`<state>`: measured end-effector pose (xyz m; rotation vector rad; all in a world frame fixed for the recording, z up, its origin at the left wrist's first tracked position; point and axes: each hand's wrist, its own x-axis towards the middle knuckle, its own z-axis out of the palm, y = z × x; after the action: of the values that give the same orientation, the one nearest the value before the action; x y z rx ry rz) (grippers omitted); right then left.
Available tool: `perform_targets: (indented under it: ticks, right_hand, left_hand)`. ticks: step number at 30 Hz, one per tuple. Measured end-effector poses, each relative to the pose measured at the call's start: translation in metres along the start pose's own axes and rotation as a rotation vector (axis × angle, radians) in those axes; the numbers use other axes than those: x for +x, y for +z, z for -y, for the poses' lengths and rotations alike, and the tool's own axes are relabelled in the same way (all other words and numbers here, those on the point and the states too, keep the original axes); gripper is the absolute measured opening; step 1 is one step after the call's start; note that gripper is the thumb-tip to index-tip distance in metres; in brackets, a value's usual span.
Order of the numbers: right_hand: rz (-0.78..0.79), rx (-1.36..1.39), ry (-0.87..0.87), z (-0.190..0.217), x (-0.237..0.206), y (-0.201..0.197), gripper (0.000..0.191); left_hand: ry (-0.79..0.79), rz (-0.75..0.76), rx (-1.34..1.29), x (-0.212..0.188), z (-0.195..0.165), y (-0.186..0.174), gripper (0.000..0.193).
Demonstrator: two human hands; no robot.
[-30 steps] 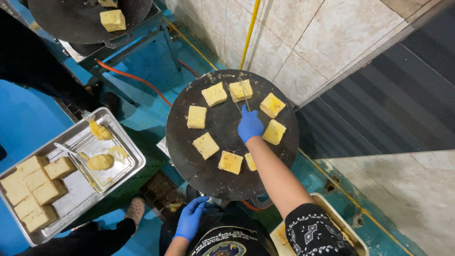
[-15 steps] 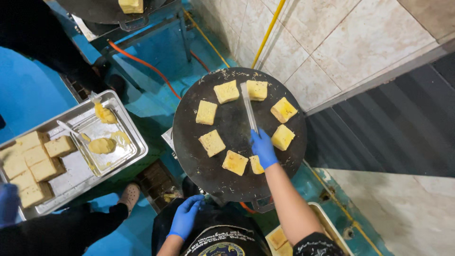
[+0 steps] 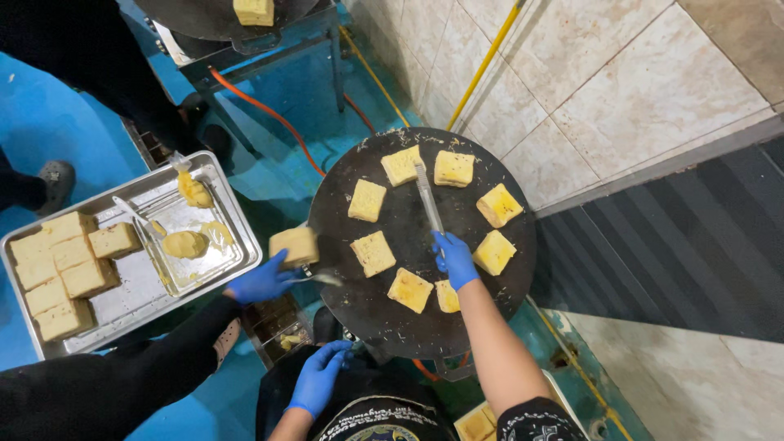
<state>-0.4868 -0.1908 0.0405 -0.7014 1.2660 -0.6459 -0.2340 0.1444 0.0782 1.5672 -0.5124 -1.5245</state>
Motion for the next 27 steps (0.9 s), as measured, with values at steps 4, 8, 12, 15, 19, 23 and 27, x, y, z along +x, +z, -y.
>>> perform_targets:
  ticks: [4,8,12,15,19,23,27]
  right_hand:
    - [-0.241,-0.560,-0.668,0.001,0.000,-0.005,0.039]
    - [-0.494,-1.329,-0.641,0.032,-0.025,-0.001,0.064]
    - [-0.449,-1.578,-0.615,0.047,-0.058,0.014,0.069]
    - [-0.442,-1.625,-0.661,0.041,-0.072,0.024,0.072]
    - [-0.378,-1.549,-0.532,0.022,-0.078,0.023,0.073]
    - [-0.389,-1.234,-0.762,-0.004,-0.078,0.010,0.071]
    - [-0.192,-0.582,-0.441,-0.026,-0.063,0.004,0.045]
  left_hand:
    - [0.000,-0.037,0.009,-0.005,0.005,-0.005,0.030]
    - [0.023,-0.039,0.048,-0.006,0.005,-0.005,0.030]
    - [0.031,-0.009,0.016,-0.003,0.000,-0.004,0.031]
    - [0.023,-0.004,0.023,-0.004,-0.003,-0.005,0.031]
    - [-0.007,-0.001,0.033,-0.006,-0.006,-0.005,0.031]
    - [-0.041,0.017,-0.003,-0.006,-0.011,-0.002,0.033]
    - [-0.040,0.023,0.044,-0.007,-0.016,0.001,0.032]
